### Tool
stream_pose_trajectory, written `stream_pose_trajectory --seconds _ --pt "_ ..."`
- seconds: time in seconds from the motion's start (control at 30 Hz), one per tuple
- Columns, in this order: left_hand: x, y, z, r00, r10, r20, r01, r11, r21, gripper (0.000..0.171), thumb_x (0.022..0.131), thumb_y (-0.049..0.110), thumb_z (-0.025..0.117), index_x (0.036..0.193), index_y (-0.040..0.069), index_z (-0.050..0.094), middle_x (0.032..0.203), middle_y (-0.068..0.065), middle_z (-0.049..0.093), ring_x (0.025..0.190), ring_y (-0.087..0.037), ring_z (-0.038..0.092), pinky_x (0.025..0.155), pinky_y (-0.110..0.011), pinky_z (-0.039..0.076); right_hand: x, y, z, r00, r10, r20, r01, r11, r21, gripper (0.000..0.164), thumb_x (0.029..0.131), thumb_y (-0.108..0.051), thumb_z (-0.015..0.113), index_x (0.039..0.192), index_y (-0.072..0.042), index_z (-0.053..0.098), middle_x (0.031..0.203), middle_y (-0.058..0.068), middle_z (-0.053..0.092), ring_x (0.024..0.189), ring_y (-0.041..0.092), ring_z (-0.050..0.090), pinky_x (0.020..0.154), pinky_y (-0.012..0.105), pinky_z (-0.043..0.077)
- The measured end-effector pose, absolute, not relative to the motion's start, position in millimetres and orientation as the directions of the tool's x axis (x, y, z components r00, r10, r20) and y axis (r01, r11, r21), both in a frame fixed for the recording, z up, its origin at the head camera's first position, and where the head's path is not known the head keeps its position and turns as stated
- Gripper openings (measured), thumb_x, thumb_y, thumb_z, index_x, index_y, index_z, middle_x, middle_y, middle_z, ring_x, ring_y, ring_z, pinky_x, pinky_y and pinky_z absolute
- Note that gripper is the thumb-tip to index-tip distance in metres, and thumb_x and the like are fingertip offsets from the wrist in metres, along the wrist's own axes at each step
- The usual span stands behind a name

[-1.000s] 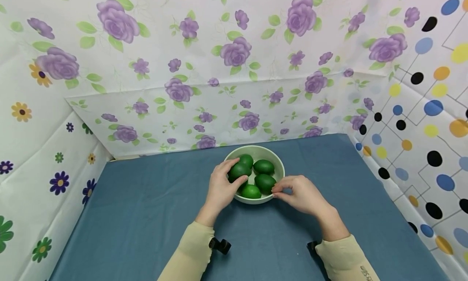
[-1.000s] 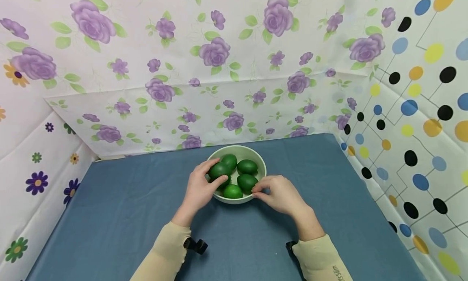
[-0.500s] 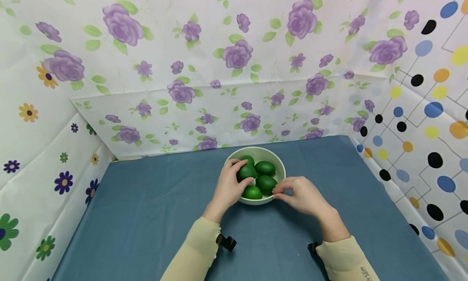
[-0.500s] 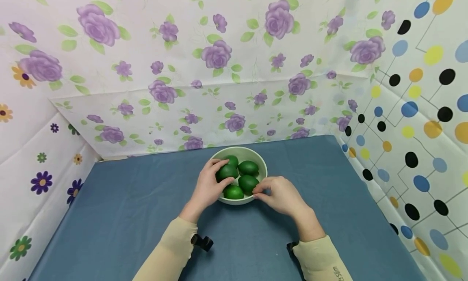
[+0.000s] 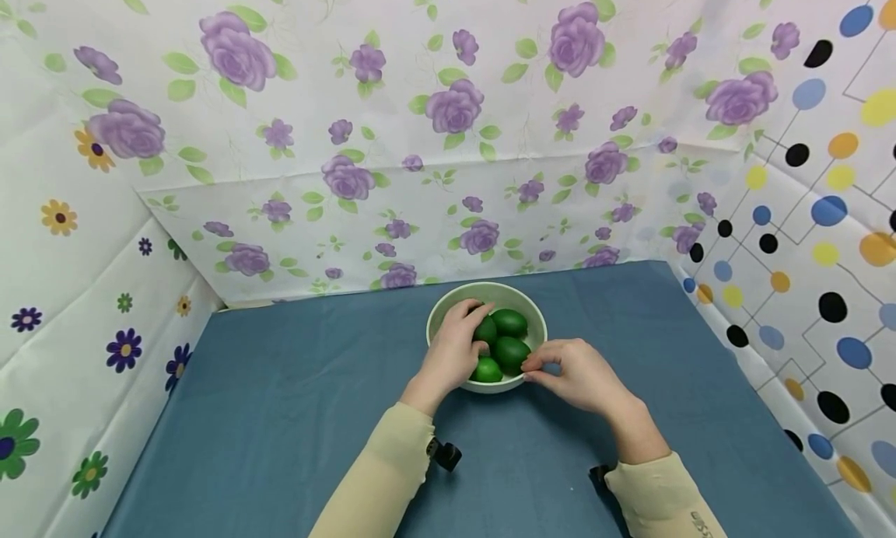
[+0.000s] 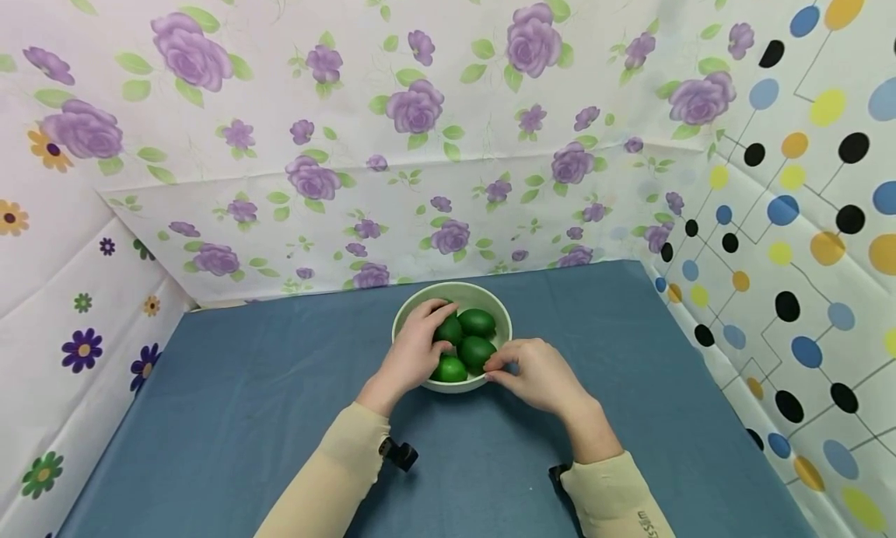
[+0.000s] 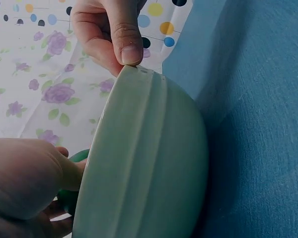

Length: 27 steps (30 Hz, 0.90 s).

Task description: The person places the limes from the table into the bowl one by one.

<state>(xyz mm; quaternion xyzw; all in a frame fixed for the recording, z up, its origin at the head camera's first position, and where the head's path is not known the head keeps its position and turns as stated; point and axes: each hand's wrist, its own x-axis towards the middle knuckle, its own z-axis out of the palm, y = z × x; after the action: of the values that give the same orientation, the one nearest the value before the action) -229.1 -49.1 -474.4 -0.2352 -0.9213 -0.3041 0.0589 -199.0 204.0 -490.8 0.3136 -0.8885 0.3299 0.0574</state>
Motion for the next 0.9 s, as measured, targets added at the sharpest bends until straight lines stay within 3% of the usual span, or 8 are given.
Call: stream_pose_trajectory --seconds 0.33,0.67,0.9 --pt "-234 -46 -476 -0.877 0.452 0.161 0.473 0.759 0.448 0.071 0.100 -0.012 0.064 0.163 0.019 0.049 0.171 -0.012 0.036 0.161 -0.036 0.025 0.129 -0.054 0.033 -199 202 -491 -0.805 -0.522 0.282 -0.584 0.609 -0.537 0.012 0.094 -0.019 0.086 0.099 -0.029 0.085 0.101 -0.018 0.077 0.098 0.007 0.073 0.088 0.038 0.066" --pt "-229 -52 -479 -0.875 0.449 0.178 0.474 0.728 0.495 0.069 0.102 -0.013 0.059 0.163 0.017 0.048 0.171 -0.014 0.036 0.161 -0.035 0.024 0.127 -0.057 0.035 -200 202 -491 -0.804 -0.524 0.282 -0.585 0.606 -0.540 0.012 0.094 -0.019 0.086 0.099 -0.030 0.085 0.102 -0.018 0.077 0.098 0.007 0.073 0.087 0.038 0.066" --pt "-218 -73 -478 -0.864 0.425 0.269 0.500 0.673 0.545 0.061 0.108 -0.001 0.059 0.165 0.015 0.045 0.173 -0.015 0.032 0.162 -0.034 0.023 0.127 -0.055 0.036 -199 203 -492 -0.812 -0.507 0.287 -0.573 0.601 -0.557 0.011 0.093 -0.019 0.087 0.100 -0.027 0.086 0.103 -0.016 0.077 0.099 0.009 0.074 0.087 0.041 0.066"
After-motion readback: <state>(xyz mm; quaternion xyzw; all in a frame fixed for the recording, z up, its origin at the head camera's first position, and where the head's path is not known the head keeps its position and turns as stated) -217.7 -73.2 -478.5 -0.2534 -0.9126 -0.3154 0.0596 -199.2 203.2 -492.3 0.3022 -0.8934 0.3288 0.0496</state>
